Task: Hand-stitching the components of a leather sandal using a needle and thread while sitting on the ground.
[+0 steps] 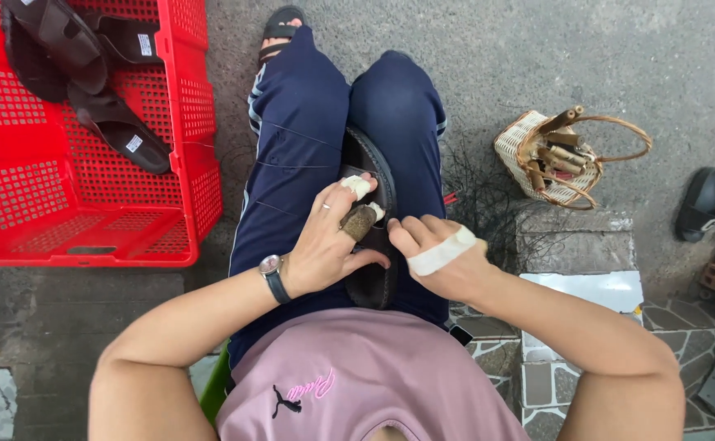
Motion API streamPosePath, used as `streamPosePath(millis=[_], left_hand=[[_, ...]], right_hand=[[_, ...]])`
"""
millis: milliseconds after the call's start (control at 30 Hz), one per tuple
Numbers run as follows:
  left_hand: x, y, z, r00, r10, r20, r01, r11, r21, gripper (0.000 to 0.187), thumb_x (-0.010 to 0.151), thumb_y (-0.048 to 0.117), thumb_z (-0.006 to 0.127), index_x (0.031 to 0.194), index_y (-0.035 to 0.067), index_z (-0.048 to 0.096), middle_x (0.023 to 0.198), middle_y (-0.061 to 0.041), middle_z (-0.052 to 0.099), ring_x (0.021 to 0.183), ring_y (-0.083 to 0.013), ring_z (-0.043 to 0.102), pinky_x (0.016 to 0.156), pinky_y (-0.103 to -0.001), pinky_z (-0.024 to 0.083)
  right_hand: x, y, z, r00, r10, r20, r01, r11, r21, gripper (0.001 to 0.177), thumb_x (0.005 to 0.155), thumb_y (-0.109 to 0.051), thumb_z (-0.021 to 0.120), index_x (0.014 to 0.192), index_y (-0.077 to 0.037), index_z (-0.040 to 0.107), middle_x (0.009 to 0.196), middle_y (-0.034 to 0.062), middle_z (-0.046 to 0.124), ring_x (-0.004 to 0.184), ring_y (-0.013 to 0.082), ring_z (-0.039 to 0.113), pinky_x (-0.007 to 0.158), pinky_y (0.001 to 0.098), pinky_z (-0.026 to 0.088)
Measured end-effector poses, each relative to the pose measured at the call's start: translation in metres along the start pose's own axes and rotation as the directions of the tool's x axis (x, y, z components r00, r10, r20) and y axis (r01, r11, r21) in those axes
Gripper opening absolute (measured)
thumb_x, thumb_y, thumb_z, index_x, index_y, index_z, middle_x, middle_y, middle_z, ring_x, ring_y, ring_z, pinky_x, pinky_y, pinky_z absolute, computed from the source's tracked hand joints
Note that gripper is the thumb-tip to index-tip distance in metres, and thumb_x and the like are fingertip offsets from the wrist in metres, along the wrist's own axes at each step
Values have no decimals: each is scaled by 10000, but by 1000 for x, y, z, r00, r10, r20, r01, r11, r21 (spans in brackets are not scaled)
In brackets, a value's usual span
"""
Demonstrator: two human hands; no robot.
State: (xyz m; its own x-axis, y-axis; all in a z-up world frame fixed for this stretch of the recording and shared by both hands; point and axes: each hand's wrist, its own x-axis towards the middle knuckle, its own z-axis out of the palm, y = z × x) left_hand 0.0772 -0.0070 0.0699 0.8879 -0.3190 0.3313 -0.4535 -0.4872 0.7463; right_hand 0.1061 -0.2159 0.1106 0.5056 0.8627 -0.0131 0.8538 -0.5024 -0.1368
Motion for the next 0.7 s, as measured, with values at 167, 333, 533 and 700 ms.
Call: streamPosePath(millis=[167, 333, 533, 700], left_hand=[[-3, 1, -18, 999, 48, -1, -48, 999, -22, 616, 704, 479, 780, 1071, 8, 630, 1319, -216, 491, 1242, -411, 483, 1036, -556, 377], [-29, -10, -53, 998, 10, -66, 5, 973, 231, 303, 854, 257, 716, 994, -2, 643, 1189, -216, 579, 1109, -434, 553, 966, -533, 434], [-31, 55, -74, 943, -304, 134, 325, 758, -566, 123, 868, 129, 630, 916, 26, 676, 1019, -146, 663, 888, -308, 683, 774, -406, 548], [-62, 42, -10, 735, -446, 510, 589, 48, -807, 185, 933, 79, 518, 1039, -32, 620, 699, -133, 658, 499, -45, 499, 382, -136, 311]], right_hand=[[-1, -5, 14, 993, 38, -116, -10, 973, 229, 230, 798, -50, 556, 1025, -53, 591, 748, 62, 552, 598, 226, 627, 468, 280, 525], [-1, -5, -14, 988, 156, -8, -144, 932, 333, 223, 879, -112, 535, 1099, -95, 567, 788, 20, 561, 601, 199, 646, 476, 292, 546], [-4, -3, -10, 992, 124, 8, -121, 946, 302, 241, 879, -101, 512, 1117, -94, 547, 743, 35, 552, 560, 206, 647, 455, 292, 548], [-3, -2, -5, 997, 50, -58, -37, 976, 216, 243, 850, -85, 551, 1093, -81, 533, 726, 45, 534, 546, 198, 638, 456, 269, 547]])
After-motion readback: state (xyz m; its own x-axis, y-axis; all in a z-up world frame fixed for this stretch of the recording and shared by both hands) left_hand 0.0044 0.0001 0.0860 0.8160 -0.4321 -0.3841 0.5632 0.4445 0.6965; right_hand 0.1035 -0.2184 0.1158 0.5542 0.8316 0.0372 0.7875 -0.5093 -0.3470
